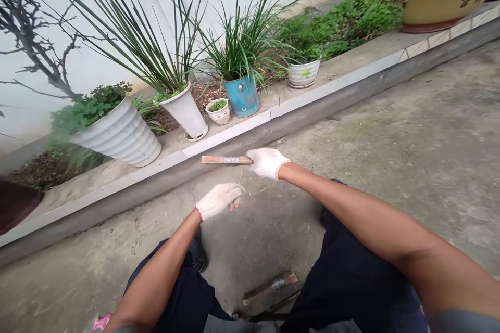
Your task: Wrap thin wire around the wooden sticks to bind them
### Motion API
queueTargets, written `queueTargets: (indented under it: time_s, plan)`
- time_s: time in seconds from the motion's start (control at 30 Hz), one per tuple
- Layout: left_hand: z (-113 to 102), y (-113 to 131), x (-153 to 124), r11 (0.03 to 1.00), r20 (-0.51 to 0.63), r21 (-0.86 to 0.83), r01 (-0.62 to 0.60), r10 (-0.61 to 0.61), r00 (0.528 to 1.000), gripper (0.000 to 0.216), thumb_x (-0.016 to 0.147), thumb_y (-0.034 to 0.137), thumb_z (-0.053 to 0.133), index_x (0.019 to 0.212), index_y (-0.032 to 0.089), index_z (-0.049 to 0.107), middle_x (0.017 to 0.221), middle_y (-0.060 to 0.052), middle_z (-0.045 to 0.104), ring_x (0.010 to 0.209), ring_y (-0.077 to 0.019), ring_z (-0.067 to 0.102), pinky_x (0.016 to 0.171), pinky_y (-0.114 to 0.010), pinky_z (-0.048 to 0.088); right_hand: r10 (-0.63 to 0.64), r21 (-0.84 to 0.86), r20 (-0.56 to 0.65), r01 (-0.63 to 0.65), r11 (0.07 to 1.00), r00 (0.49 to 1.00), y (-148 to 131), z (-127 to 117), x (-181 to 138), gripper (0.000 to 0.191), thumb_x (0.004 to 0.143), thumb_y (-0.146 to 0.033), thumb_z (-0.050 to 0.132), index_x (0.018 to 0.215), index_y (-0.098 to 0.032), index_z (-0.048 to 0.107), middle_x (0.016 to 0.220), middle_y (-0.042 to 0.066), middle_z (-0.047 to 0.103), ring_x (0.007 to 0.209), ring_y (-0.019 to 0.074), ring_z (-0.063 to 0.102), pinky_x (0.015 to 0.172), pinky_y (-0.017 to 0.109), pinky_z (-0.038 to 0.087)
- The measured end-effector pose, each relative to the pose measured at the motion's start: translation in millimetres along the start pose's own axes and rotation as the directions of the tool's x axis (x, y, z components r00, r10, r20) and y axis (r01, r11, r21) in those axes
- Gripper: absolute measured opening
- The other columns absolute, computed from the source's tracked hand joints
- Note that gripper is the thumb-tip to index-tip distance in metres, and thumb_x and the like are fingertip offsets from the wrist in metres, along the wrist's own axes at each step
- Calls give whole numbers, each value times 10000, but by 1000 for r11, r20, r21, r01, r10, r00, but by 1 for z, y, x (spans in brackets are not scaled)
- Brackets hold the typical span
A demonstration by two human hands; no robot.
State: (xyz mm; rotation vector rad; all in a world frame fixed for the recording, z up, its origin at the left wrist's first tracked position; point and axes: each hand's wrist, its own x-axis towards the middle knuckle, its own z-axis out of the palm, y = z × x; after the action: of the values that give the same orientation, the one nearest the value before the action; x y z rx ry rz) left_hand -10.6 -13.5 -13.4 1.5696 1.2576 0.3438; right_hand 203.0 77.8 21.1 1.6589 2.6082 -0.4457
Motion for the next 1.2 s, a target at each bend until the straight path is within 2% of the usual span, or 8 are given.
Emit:
queueTargets:
  time_s: [0.13,0.27,0.5,0.6,0.7,0.87,1.03,1.2]
  plan:
    - [0,0,-4,996,27,65,54,-56,998,302,917,419,512,984,178,681,680,17,637,525,-114,559,529,-227,446,15,-258,-12,-18,966,1000,7,6,2,274,873,-109,542,1047,-105,754,1033,233,745,1000,320,714,803,366,462]
    - [-15,2,-7,984,-65,161,70,-61,996,324,910,444,505,934,180,691,669,22,629,532,-112,537,515,-220,412,-17,-392,295,138,910,955,6,15,-10,243,796,-101,618,963,-64,791,990,254,748,985,343,715,832,409,476]
    - [-33,-6,0,984,-201,155,85,-53,978,315,912,446,500,888,178,664,680,22,622,539,-111,529,541,-227,407,-462,88,549,501,861,697,4,9,-38,197,655,-273,722,836,-196,737,701,-13,676,635,146,575,611,252,372]
    - [-21,-9,1,986,-174,141,87,-62,983,335,921,459,495,815,178,644,683,6,629,551,-120,540,558,-238,423,-503,194,332,464,864,798,0,-8,-37,243,735,-388,679,895,-209,715,731,-18,670,641,134,565,579,239,334]
    - [-2,-6,-3,986,-131,144,84,-65,989,370,940,462,467,764,176,621,671,-4,630,546,-122,551,567,-244,435,-255,137,78,243,960,964,0,-19,-25,307,822,-440,615,1016,-223,714,832,26,718,697,164,620,602,249,359]
    - [11,4,-15,985,-8,164,47,-46,999,347,956,451,451,966,182,671,707,23,644,558,-115,559,558,-228,422,61,-126,-101,-74,989,993,14,-5,-2,301,875,-222,549,1098,-178,746,1012,170,761,925,281,718,779,330,467]
    - [-6,1,-17,914,-103,406,1,45,994,355,972,418,435,906,194,702,677,26,633,630,-141,571,618,-249,393,50,-350,201,24,936,978,12,19,-12,272,782,-147,632,987,-71,793,995,262,752,990,343,725,828,397,507]
    - [-20,-6,-12,881,-222,468,64,47,974,349,979,370,416,867,198,699,679,10,643,683,-166,607,669,-256,407,-289,-50,528,369,928,799,2,18,-35,178,616,-238,726,780,-180,765,696,48,703,688,203,644,676,297,454]
